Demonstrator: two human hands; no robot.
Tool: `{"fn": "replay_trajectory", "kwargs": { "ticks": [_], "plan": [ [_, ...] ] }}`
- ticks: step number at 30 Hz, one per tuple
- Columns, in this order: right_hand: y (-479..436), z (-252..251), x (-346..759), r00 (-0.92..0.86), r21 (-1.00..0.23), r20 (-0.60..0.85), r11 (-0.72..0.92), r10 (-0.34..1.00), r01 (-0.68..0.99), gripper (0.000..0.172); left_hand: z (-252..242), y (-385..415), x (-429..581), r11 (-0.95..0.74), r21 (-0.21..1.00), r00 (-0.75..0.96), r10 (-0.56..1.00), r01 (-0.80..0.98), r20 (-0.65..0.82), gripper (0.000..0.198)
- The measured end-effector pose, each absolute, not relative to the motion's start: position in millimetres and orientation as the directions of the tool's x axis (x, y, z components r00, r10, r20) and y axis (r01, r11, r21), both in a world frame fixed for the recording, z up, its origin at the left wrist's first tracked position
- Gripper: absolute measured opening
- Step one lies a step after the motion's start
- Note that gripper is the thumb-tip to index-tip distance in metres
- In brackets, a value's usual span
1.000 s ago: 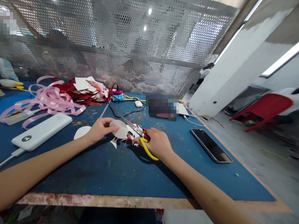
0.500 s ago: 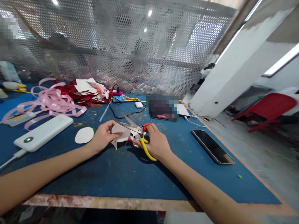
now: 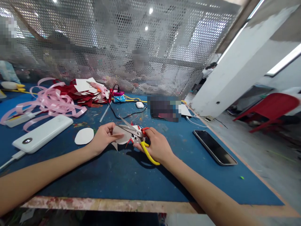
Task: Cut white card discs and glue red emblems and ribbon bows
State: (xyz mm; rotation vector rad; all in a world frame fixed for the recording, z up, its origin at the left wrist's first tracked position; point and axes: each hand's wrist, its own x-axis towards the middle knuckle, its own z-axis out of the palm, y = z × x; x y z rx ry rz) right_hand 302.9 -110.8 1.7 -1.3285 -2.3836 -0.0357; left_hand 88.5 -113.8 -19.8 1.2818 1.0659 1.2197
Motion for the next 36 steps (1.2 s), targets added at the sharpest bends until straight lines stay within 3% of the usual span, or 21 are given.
{"fn": "replay_trajectory", "kwargs": {
  "ticks": [9,28,32,36],
  "plan": [
    [-110.3,3.5,305.1,-0.44,-0.099,0.354,0.501,0.825,0.86,0.05,-14.2,-111.0,82.2,-0.108,0.993,0.069,0.992,0.057,0.104,0.032],
    [-108.4,8.9,306.7,-0.43,-0.011,0.325,0.458,0.842,0.889,0.054,-3.4,-97.4,66.1,-0.054,0.998,0.171,0.984,0.043,0.046,0.027],
    [-106.1,9.7,306.9,-0.384,-0.084,0.322,0.431,0.865,0.899,0.052,-4.6,-96.1,66.2,-0.033,0.997,0.19,0.982,0.066,0.02,0.038],
    [-105.9,5.5,304.7,-0.299,-0.357,0.348,0.42,0.889,0.834,0.047,-7.8,-104.2,75.8,-0.073,0.985,0.209,0.977,0.156,0.039,0.049]
  ]
}}
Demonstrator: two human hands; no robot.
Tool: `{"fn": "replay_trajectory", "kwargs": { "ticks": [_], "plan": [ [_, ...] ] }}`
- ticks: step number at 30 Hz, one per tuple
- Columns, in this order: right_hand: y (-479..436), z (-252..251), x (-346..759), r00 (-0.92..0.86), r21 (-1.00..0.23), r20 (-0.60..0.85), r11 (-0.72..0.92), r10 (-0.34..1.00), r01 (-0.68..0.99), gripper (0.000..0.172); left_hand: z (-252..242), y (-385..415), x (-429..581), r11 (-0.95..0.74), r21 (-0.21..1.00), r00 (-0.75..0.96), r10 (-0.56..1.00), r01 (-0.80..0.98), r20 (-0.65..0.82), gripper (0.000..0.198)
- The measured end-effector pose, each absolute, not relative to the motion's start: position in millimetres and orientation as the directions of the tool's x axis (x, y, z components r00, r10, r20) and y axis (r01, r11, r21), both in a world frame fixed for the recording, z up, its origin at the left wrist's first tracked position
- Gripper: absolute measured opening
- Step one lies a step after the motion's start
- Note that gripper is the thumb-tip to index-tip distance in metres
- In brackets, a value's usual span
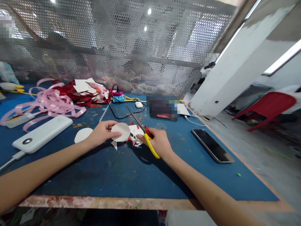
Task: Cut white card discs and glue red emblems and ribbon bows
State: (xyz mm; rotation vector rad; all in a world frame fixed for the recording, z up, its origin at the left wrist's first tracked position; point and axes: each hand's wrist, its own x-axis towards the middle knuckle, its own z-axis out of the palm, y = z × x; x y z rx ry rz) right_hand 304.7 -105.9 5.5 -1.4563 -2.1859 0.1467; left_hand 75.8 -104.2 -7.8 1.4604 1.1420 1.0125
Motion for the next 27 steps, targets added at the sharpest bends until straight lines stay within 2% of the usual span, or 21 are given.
{"fn": "replay_trajectory", "kwargs": {
  "ticks": [4,7,9,12,15,17,23,27],
  "plan": [
    [-109.2,-1.4,297.2,-0.335,-0.674,0.314,0.457,0.888,0.58,0.032,-12.8,-115.6,91.2,-0.137,0.964,0.302,0.951,0.228,0.064,0.054],
    [-106.4,-1.9,296.4,-0.28,-0.765,0.345,0.442,0.896,0.469,0.028,-15.7,-113.0,95.5,-0.273,0.921,0.312,0.932,0.279,0.182,0.054],
    [-99.9,1.5,301.9,-0.187,-0.781,0.394,0.435,0.9,0.448,0.03,-17.6,-105.3,93.6,-0.39,0.827,0.338,0.904,0.404,0.262,0.054],
    [-88.5,10.5,317.3,-0.034,-0.802,0.455,0.426,0.89,0.419,0.034,-22.3,-92.8,92.0,-0.493,0.592,0.445,0.863,0.638,0.239,0.064],
    [-85.7,20.2,333.8,0.04,-0.83,0.467,0.422,0.883,0.365,0.034,-27.8,-85.5,102.0,-0.598,0.396,0.576,0.796,0.697,0.188,0.078],
    [-90.6,25.2,342.9,0.044,-0.837,0.466,0.424,0.884,0.346,0.034,-29.5,-83.5,114.2,-0.65,0.315,0.63,0.756,0.692,0.178,0.083],
    [-116.9,38.6,359.2,0.054,-0.799,0.488,0.421,0.871,0.428,0.036,-24.6,-92.1,155.5,-0.695,0.206,0.687,0.717,0.689,0.118,0.078],
    [-128.6,52.8,360.5,0.045,-0.795,0.497,0.434,0.866,0.424,0.038,-17.9,-120.6,210.5,-0.759,0.258,0.75,0.643,0.598,0.156,0.073]
  ]
}}
